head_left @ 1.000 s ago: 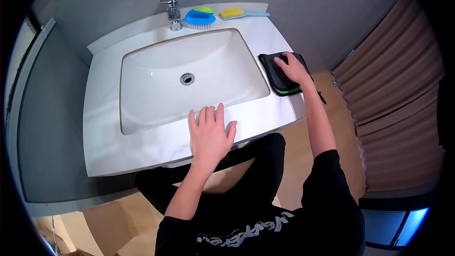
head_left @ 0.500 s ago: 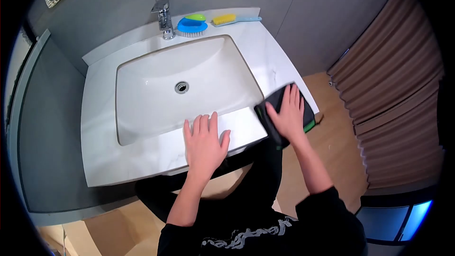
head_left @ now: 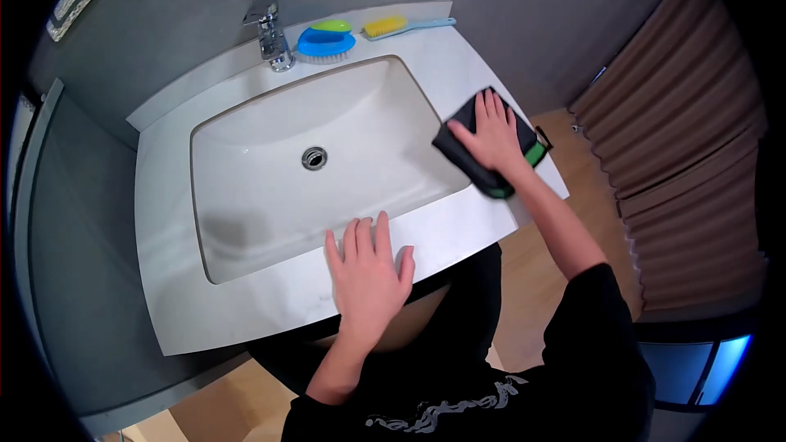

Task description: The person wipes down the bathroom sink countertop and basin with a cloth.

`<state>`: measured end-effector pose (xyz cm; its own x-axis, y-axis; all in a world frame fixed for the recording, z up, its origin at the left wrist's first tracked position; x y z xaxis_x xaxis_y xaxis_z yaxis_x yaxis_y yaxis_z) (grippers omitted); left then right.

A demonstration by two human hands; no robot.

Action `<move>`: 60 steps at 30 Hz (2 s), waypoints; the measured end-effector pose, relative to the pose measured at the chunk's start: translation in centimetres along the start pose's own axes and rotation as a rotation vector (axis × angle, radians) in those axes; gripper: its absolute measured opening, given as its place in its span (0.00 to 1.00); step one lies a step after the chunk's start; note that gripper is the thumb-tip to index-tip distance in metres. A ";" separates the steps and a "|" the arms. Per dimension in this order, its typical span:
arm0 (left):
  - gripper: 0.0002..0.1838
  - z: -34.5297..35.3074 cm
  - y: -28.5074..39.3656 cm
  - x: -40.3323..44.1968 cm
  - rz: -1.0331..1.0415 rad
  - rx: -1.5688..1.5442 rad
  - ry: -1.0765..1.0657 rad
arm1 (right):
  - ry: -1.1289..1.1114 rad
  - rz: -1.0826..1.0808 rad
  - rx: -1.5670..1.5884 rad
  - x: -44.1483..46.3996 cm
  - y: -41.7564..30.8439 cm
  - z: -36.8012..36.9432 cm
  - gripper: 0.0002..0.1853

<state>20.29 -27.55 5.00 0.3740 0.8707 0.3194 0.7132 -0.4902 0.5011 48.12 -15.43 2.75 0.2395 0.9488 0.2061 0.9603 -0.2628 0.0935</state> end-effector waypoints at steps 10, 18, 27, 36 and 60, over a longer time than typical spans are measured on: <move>0.30 0.3 0.0 0.4 -0.016 -0.002 -0.052 | -0.083 0.277 0.033 17.8 -2.3 3.6 0.65; 0.29 0.4 0.0 0.4 -0.017 0.014 -0.043 | -0.077 0.325 0.019 20.4 -1.7 4.2 0.66; 0.28 0.5 -0.1 0.1 -0.017 0.000 -0.002 | -0.061 0.264 0.023 16.8 -1.4 3.3 0.70; 0.26 0.8 -0.4 -0.6 0.016 0.018 0.045 | -0.080 0.109 0.068 7.4 0.9 1.7 0.66; 0.29 0.6 -0.2 -0.5 0.033 0.051 0.001 | -0.053 0.068 0.013 -7.6 1.5 -2.1 0.61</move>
<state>20.31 -27.93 4.31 0.3972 0.8539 0.3362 0.7297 -0.5160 0.4486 47.43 -23.35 3.36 0.3110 0.9369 0.1597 0.9434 -0.3247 0.0679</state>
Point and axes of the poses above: each hand's wrist, its own x-axis towards the middle knuckle, its own z-axis out of the palm, y = z × x, the point moved 7 cm from there along x, towards the middle knuckle, and after that the axes turned 12 degrees about -x, right-handed, at the moved point
